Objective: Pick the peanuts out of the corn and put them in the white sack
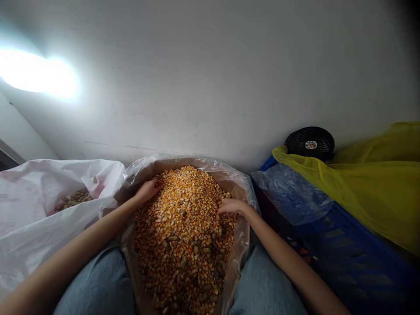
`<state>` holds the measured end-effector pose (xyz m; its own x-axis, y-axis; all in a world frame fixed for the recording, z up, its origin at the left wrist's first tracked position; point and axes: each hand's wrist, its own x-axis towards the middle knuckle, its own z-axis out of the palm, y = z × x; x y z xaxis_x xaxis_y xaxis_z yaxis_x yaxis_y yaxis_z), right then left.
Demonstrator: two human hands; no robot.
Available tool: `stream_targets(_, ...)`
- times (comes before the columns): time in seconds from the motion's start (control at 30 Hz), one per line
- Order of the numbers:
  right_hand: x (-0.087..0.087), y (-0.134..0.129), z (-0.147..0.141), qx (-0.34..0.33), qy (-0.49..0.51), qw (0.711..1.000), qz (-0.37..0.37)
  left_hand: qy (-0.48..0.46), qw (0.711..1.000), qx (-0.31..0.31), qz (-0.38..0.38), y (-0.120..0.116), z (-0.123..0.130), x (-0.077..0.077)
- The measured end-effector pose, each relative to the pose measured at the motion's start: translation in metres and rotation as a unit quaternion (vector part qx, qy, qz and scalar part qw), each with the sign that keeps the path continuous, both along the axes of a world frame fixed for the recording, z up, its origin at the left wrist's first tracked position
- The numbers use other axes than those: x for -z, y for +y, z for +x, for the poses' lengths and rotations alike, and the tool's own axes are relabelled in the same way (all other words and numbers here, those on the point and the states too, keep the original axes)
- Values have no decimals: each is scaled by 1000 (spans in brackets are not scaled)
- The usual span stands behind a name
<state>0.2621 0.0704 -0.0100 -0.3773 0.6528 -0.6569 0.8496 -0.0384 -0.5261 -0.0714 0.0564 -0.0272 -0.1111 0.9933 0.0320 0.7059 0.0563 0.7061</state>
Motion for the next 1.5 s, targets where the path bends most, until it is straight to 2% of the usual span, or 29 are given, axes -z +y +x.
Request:
stream_targets(0.07, -16, -4, -2, 34, 117, 991, -59, -26, 1000, 9, -9, 1, 2, 1)
stream_targets(0.1, -23, -5, -3, 57, 201, 974, -93, -69, 998, 1, -13, 1, 3, 0)
stream_targets(0.13, -29, -6, -3, 81, 294, 945, -120, -138, 990, -9, -22, 1, 4, -1)
stream_targets(0.17, -34, -7, -3, 102, 382, 908, -140, -223, 974, -18, -39, 1, 5, -3)
stream_targets(0.23, -41, -7, 0, 137, 510, 835, -156, -375, 923, -19, -80, 0, 6, -8)
stream_targets(0.3, -45, -6, 5, 161, 590, 773, -168, -452, 885, -5, -113, 1, 7, -11)
stream_targets(0.33, -46, -6, 8, 170, 613, 752, -171, -472, 872, 2, -127, 1, 8, -13)
stream_targets(0.4, -47, -4, 11, 186, 636, 730, -170, -518, 841, 6, -156, 1, 8, -15)
stream_targets(0.47, -47, -3, 12, 199, 636, 729, -156, -560, 808, 6, -183, 0, 10, -17)
stream_targets(0.5, -46, -2, 12, 208, 628, 736, -142, -565, 803, 6, -187, -2, 11, -18)
stream_targets(0.57, -43, -2, 10, 223, 583, 776, -95, -521, 835, 13, -177, -6, 17, -22)
stream_targets(0.63, -37, -3, 7, 214, 471, 855, -27, -436, 883, 38, -170, -13, 25, -26)
stream_targets(0.7, -29, -7, 5, 139, 295, 944, 50, -358, 914, 81, -174, -19, 35, -31)
stream_targets(0.73, -26, -9, 3, 77, 200, 974, 80, -328, 922, 106, -179, -22, 41, -35)
stream_targets(0.77, -23, -12, 1, 9, 110, 989, 98, -303, 928, 129, -177, -25, 45, -39)
stream_targets(0.8, -20, -15, -1, -58, 28, 992, 106, -277, 935, 151, -164, -27, 50, -44)
stream_targets(0.83, -17, -18, -4, -112, -40, 987, 104, -246, 944, 172, -141, -29, 54, -50)
stream_targets(0.9, -13, -24, -11, -172, -130, 973, 84, -169, 959, 213, -76, -34, 65, -65)
stream_targets(0.97, -8, -28, -17, -188, -165, 966, 63, -80, 962, 262, -20, -42, 81, -80)
stream_targets(1.03, -5, -28, -20, -184, -159, 969, 50, 20, 943, 331, 9, -54, 103, -88)
stream_targets(1.1, -4, -27, -18, -171, -140, 974, 48, 129, 898, 420, 28, -70, 130, -84)
stream_targets(1.17, -7, -24, -13, -151, -116, 980, 53, 251, 832, 494, 31, -86, 155, -70)
stream_targets(1.23, -15, -21, -8, -80, -28, 996, 27, 330, 771, 543, 50, -99, 173, -48)
stream_targets(1.27, -20, -19, -5, -30, 52, 998, -6, 351, 752, 554, 63, -103, 179, -38)
stream_targets(1.3, -26, -18, -2, 21, 152, 987, -49, 363, 742, 559, 74, -106, 181, -28)
stream_targets(1.33, -32, -17, 0, 68, 261, 958, -95, 367, 738, 560, 82, -107, 182, -20)
stream_targets(1.4, -41, -15, 4, 116, 432, 878, -168, 365, 743, 556, 81, -106, 180, -11)
stream_targets(1.47, -46, -14, 6, 131, 506, 827, -206, 352, 756, 548, 63, -103, 177, -9)
stream_targets(1.5, -47, -14, 7, 135, 513, 820, -215, 335, 771, 540, 41, -101, 176, -11)
